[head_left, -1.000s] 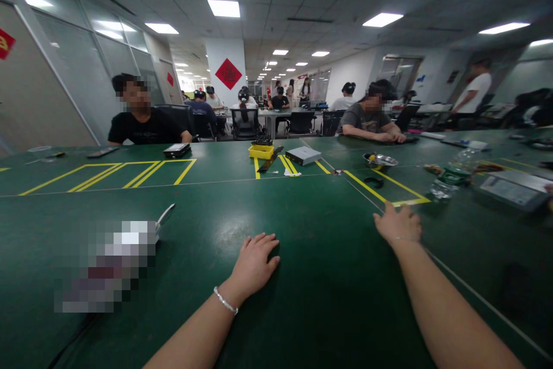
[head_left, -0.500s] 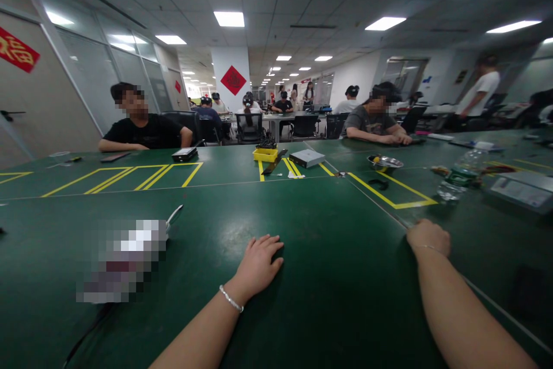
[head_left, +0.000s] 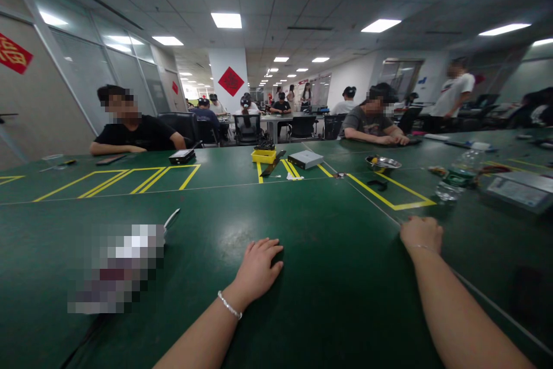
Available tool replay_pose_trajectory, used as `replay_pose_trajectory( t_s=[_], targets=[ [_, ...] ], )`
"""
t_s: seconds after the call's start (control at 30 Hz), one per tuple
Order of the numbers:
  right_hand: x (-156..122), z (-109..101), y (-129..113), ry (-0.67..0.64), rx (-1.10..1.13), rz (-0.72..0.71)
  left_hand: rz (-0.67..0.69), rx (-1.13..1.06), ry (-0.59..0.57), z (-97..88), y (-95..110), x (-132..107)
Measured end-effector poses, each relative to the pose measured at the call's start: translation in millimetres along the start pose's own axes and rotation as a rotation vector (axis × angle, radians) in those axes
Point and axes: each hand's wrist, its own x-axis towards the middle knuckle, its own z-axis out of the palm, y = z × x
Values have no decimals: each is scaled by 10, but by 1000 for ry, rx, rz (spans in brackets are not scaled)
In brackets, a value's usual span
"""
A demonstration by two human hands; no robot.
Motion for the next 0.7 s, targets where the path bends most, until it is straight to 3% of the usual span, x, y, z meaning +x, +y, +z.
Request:
replay_pose_trajectory(
  t_s=[0.1,0.17,0.3,0.4,0.47,0.53,0.63,0.7],
  targets=[
    [-99,-84,-407,-5,21,-114,-12,-20,41,5,3,26],
    [-283,-131,-820,-92,157,-268,-26,-50,61,5,11,40],
    [-981,-135,-1693,-462,582,-395,-85,-155,71,-5,59,39],
    [-1581,-86,-2120,-664,836,-465,-168,-170,75,-20,110,19],
    [-1853,-68,-2259,-699,876,-490,-210,-100,89,-33,131,7],
    [-1940,-78,-2305,-750,867,-501,-222,-76,77,-47,136,0],
    [-1694,-143,-2210,-817,781,-609,-208,-159,74,-69,120,4],
    [-1334,-201,-1998,-667,602,-658,-212,-252,77,-83,102,11]
  ],
)
